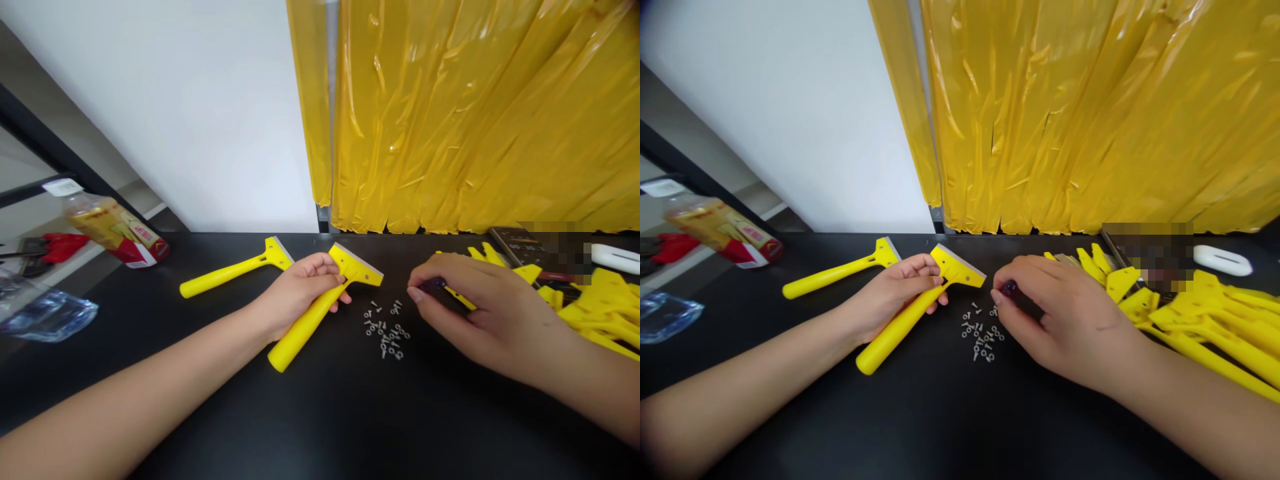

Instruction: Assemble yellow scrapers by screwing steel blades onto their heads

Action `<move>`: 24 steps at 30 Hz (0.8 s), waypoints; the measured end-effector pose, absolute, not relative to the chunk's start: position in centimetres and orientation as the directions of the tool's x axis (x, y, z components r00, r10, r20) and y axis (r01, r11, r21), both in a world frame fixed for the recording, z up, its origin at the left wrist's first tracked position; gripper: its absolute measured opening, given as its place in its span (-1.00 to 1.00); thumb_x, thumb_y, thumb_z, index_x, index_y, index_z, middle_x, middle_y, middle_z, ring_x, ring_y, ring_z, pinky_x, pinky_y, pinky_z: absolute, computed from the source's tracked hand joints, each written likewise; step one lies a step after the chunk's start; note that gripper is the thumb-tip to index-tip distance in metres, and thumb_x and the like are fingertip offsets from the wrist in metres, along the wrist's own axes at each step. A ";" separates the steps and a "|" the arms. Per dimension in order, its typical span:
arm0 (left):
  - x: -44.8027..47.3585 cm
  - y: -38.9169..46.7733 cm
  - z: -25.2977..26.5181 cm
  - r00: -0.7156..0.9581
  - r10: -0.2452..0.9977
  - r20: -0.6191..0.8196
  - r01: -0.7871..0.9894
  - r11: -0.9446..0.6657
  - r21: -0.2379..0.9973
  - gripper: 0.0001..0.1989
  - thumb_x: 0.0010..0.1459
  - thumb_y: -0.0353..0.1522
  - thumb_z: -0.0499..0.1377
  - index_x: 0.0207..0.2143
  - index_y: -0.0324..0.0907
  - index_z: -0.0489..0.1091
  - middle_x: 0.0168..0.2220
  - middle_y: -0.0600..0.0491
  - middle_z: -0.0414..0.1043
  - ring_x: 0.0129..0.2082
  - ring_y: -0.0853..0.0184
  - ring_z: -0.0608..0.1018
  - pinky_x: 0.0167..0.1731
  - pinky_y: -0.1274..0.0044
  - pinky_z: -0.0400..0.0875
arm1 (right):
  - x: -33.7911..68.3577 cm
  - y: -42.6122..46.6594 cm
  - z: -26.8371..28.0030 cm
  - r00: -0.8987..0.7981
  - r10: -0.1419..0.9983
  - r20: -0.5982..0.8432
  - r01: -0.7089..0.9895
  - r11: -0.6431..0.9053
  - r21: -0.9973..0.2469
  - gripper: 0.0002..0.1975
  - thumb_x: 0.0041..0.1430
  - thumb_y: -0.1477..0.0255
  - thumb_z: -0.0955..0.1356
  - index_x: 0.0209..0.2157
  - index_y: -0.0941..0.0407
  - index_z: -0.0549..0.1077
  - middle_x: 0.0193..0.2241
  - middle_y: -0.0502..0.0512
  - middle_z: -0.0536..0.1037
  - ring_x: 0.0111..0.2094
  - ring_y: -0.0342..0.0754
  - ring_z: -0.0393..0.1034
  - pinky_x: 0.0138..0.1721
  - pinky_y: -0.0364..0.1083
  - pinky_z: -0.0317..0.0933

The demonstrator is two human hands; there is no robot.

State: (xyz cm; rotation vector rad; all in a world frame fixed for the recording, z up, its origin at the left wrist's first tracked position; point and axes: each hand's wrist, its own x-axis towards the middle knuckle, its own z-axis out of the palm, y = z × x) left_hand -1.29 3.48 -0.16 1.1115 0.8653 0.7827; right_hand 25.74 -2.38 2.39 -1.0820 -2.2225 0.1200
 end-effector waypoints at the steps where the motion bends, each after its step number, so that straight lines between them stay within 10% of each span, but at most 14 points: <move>1: -1.3 3.5 -0.2 0.452 0.873 -0.184 -0.106 0.258 0.960 -0.80 0.24 -0.38 0.41 -0.23 -0.18 0.42 -0.30 0.09 0.51 -0.36 0.37 0.64 -0.40 0.58 0.51 | 25.7 -2.4 2.5 -0.437 0.736 0.517 0.677 0.648 -0.350 -0.94 0.41 0.44 0.36 -0.15 -0.02 0.46 -0.29 0.01 0.64 -0.28 0.05 0.57 -0.23 0.04 0.34; 24: -1.3 3.4 -0.1 0.449 0.875 -0.183 -0.094 0.250 0.964 -0.84 0.29 -0.33 0.38 -0.21 -0.18 0.47 -0.27 0.06 0.52 -0.31 0.34 0.64 -0.37 0.57 0.51 | 26.1 -2.6 2.6 -0.403 0.756 0.515 0.709 0.614 -0.346 -0.95 0.39 0.42 0.35 -0.21 -0.03 0.44 -0.33 -0.03 0.62 -0.36 0.02 0.53 -0.27 0.02 0.32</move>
